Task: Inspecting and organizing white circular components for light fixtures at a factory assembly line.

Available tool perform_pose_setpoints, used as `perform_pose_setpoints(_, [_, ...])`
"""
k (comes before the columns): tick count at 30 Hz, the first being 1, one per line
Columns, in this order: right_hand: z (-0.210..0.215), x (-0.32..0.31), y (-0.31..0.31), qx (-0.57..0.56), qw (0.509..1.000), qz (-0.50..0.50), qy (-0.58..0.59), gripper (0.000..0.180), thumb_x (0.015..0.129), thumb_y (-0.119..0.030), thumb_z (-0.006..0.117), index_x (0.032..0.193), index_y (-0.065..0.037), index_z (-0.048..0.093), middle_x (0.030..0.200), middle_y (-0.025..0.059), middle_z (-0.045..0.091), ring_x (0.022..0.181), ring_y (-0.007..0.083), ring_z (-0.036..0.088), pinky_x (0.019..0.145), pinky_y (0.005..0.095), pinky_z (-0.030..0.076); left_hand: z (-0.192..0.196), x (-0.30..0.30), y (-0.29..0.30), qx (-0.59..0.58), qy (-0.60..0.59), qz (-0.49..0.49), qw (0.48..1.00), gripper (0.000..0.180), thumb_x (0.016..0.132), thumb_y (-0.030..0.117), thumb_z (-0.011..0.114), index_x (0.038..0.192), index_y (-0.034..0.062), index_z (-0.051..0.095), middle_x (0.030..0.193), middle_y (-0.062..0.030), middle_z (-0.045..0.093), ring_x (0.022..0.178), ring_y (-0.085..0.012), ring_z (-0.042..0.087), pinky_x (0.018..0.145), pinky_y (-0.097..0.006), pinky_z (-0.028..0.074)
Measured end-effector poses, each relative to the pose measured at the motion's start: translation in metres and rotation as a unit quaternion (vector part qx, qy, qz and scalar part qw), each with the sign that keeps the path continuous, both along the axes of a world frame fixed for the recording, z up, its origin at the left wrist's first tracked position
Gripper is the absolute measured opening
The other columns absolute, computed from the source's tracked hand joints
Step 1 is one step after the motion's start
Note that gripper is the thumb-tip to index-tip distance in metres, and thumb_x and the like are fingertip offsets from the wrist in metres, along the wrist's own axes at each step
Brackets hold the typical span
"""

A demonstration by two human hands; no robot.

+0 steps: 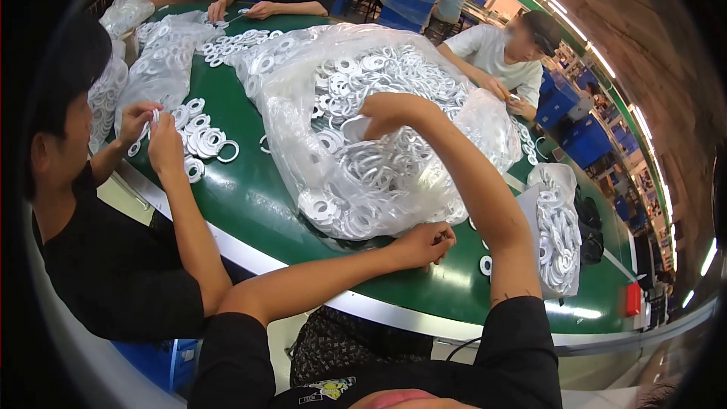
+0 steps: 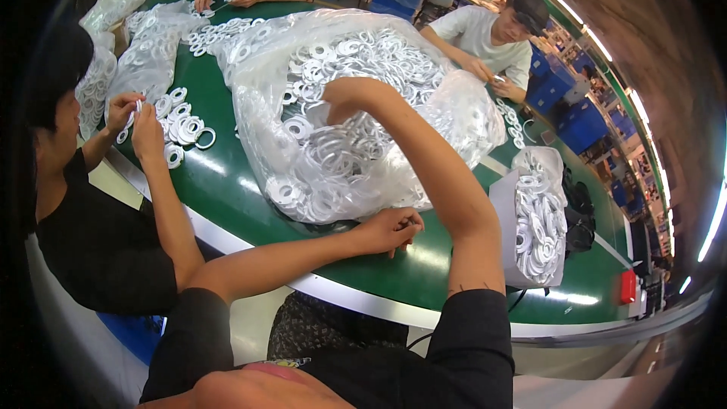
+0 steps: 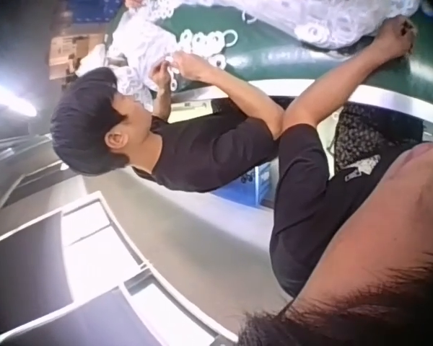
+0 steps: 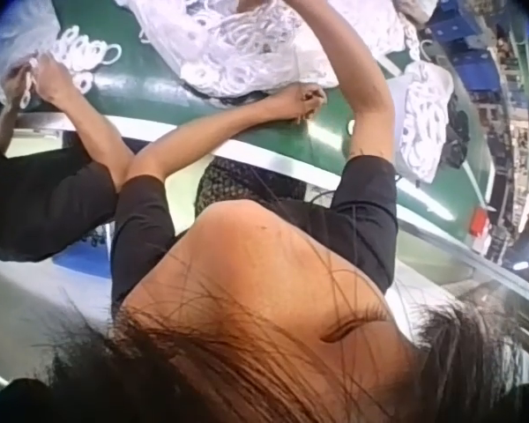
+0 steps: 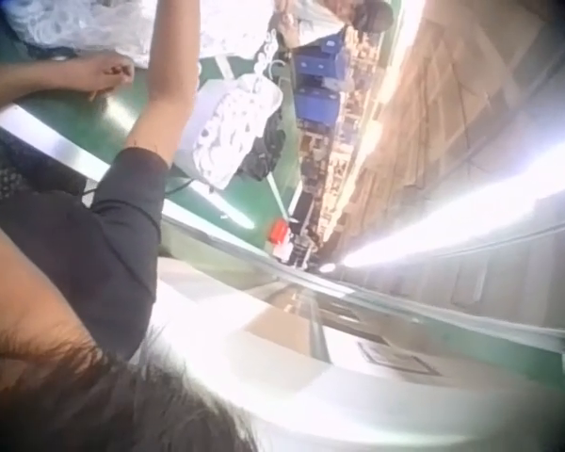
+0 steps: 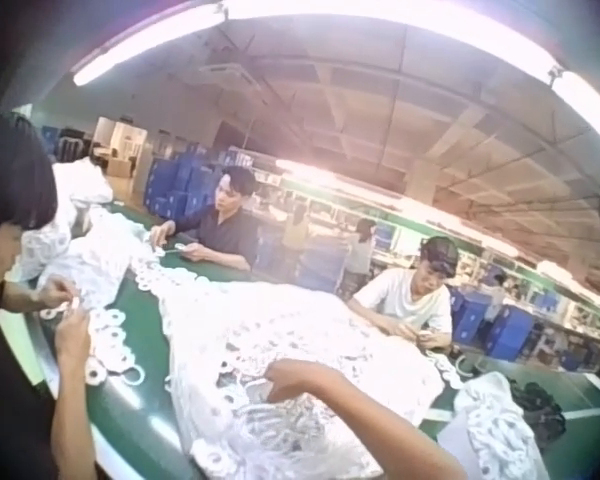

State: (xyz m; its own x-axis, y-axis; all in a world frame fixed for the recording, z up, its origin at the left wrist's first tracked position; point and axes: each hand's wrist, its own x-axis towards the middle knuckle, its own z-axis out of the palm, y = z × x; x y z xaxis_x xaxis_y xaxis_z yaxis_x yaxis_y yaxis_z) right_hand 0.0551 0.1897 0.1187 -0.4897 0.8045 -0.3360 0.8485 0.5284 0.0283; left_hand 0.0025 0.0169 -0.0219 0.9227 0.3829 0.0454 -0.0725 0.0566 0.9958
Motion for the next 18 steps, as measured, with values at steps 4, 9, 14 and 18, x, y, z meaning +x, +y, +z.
perform_pose_setpoints(4, [0.023,0.000,-0.058,0.021,0.998,-0.040,0.048,0.037,0.071,-0.025,0.064,0.095,0.002,0.066,0.088,0.0185,0.066,0.087,0.0328,0.063,0.078,0.0383,0.049,-0.022,0.010,0.005,-0.022,-0.048,0.000,0.999,0.022,0.094,0.021,0.050,0.105,0.0025,0.047,0.081,-0.0048,0.055,0.073,-0.0111,0.056,0.054,-0.025,0.049])
perform_pose_setpoints(9, [-0.005,0.031,-0.109,0.195,0.942,-0.037,0.271,0.032,0.072,-0.010,0.066,0.103,-0.001,0.062,0.114,0.0149,0.061,0.117,0.0314,0.048,0.098,0.0367,0.039,-0.017,0.015,0.009,-0.066,-0.076,-0.017,0.995,0.027,0.093,0.026,0.051,0.109,0.0052,0.044,0.089,-0.0046,0.055,0.085,-0.0112,0.056,0.066,-0.025,0.048])
perform_pose_setpoints(14, [-0.034,0.026,-0.145,0.252,0.929,-0.085,0.256,0.052,0.064,-0.008,0.069,0.112,-0.007,0.050,0.134,0.0223,0.038,0.124,0.0425,0.035,0.103,0.0438,0.034,-0.019,0.015,0.008,-0.134,-0.055,-0.002,0.989,0.025,0.092,0.025,0.053,0.105,0.0049,0.047,0.088,-0.0030,0.057,0.080,-0.0116,0.057,0.066,-0.025,0.047])
perform_pose_setpoints(18, [-0.059,0.011,-0.117,0.225,0.932,-0.102,0.266,0.058,0.064,-0.009,0.069,0.117,-0.009,0.046,0.135,0.0216,0.037,0.126,0.0437,0.031,0.104,0.0448,0.032,-0.013,0.005,0.002,-0.014,-0.027,0.039,0.999,0.018,0.088,0.017,0.055,0.099,0.0017,0.054,0.080,-0.0051,0.060,0.074,-0.0133,0.059,0.068,-0.028,0.047])
